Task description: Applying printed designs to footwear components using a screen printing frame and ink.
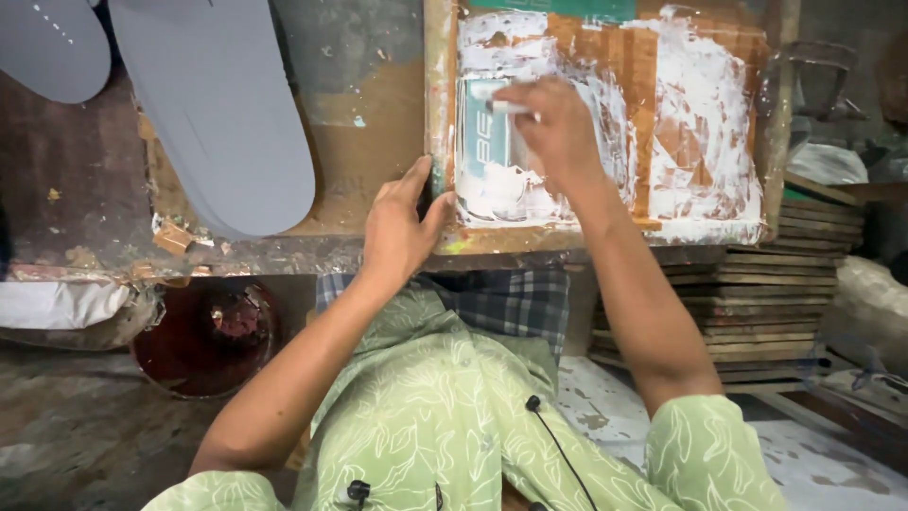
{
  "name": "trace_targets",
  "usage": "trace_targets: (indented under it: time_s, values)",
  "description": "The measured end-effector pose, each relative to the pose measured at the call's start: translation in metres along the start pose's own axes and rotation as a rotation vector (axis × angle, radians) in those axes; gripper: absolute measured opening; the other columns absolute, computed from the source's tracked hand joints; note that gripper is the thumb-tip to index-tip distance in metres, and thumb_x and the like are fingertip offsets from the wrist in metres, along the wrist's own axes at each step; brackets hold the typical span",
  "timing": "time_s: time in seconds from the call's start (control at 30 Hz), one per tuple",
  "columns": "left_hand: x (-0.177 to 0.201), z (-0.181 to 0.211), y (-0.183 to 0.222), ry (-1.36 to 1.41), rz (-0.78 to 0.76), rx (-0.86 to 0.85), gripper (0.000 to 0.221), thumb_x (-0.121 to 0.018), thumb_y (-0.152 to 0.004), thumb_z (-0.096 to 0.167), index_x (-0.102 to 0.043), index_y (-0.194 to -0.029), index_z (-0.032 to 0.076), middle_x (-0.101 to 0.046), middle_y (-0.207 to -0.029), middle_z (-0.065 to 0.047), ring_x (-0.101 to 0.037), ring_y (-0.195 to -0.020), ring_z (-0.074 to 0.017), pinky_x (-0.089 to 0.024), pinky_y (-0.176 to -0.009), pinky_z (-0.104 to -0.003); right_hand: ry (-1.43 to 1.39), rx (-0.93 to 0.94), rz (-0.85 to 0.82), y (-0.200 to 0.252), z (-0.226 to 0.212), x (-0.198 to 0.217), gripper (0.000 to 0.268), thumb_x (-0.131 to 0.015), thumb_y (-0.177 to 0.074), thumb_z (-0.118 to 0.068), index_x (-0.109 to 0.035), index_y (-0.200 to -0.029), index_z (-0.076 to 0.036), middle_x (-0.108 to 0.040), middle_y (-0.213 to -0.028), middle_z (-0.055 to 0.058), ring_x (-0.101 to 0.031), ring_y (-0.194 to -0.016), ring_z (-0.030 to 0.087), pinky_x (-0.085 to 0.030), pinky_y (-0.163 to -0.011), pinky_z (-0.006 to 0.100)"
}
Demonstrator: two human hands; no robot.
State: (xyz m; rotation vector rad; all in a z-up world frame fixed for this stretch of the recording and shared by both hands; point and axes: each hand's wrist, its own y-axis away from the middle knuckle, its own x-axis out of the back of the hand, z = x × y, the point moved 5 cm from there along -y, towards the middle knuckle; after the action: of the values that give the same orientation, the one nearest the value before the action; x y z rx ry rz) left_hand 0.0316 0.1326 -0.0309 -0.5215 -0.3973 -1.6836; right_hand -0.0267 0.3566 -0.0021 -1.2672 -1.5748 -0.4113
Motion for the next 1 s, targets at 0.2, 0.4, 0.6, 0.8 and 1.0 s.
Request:
trace_targets:
  time_s: [0.2, 0.4, 0.6, 0.8, 1.0]
  values:
    - [-0.001, -0.002, 0.003, 0.038, 0.038, 0.015, 0.056, -0.074, -0.093, 0.026, -0.06, -0.14, 0.0, -0.069, -0.129, -0.02, -0.064, -0.113, -0.0384, -0.052, -0.098, -0.044, -0.016, -0.21, -0.045, 0.024, -0.025, -0.016, 0.029, -0.072, -0.09, 0.001, -0.079, -0.114, -0.014, -0.077, -0.114, 0.008, -0.069, -0.098, 0.023, -0.055, -0.097, 0.04]
    - [-0.01, 0.002, 0.006, 0.017, 0.103, -0.062, 0.058, -0.076, -0.092, 0.027, -0.059, -0.14, 0.0, -0.064, -0.139, -0.02, -0.064, -0.117, -0.0398, -0.051, -0.101, -0.044, -0.001, -0.141, 0.004, 0.082, -0.097, 0.001, 0.036, -0.064, -0.084, 0.007, -0.075, -0.114, -0.01, -0.075, -0.121, 0.011, -0.072, -0.11, 0.026, -0.055, -0.102, 0.04]
    - [0.042, 0.072, -0.003, 0.204, -0.035, 0.03, 0.051, -0.073, -0.094, 0.029, -0.063, -0.14, 0.011, -0.058, -0.149, -0.019, -0.071, -0.108, -0.0335, -0.057, -0.088, -0.038, -0.15, -0.166, 0.269, 0.086, -0.103, 0.057, 0.036, -0.059, -0.086, 0.007, -0.07, -0.12, -0.002, -0.073, -0.12, 0.013, -0.069, -0.115, 0.032, -0.051, -0.107, 0.049]
    - [0.032, 0.081, -0.073, 0.5, -0.115, -0.17, 0.04, -0.061, -0.106, 0.038, -0.064, -0.137, 0.014, -0.072, -0.128, -0.013, -0.074, -0.101, -0.0269, -0.058, -0.089, -0.036, -0.192, 0.002, 0.873, 0.117, -0.051, 0.149, 0.034, -0.051, -0.093, 0.009, -0.067, -0.121, -0.001, -0.072, -0.116, 0.021, -0.074, -0.107, 0.03, -0.068, -0.092, 0.045]
    - [-0.06, -0.045, -0.149, -0.007, -0.017, 0.254, 0.04, -0.066, -0.102, 0.039, -0.07, -0.11, 0.0, -0.075, -0.095, -0.018, -0.071, -0.091, -0.0398, -0.055, -0.081, -0.05, 0.004, 0.043, 0.907, 0.159, -0.029, 0.217, 0.025, -0.058, -0.112, 0.002, -0.063, -0.136, 0.004, -0.069, -0.129, 0.03, -0.073, -0.108, 0.03, -0.062, -0.093, 0.044]
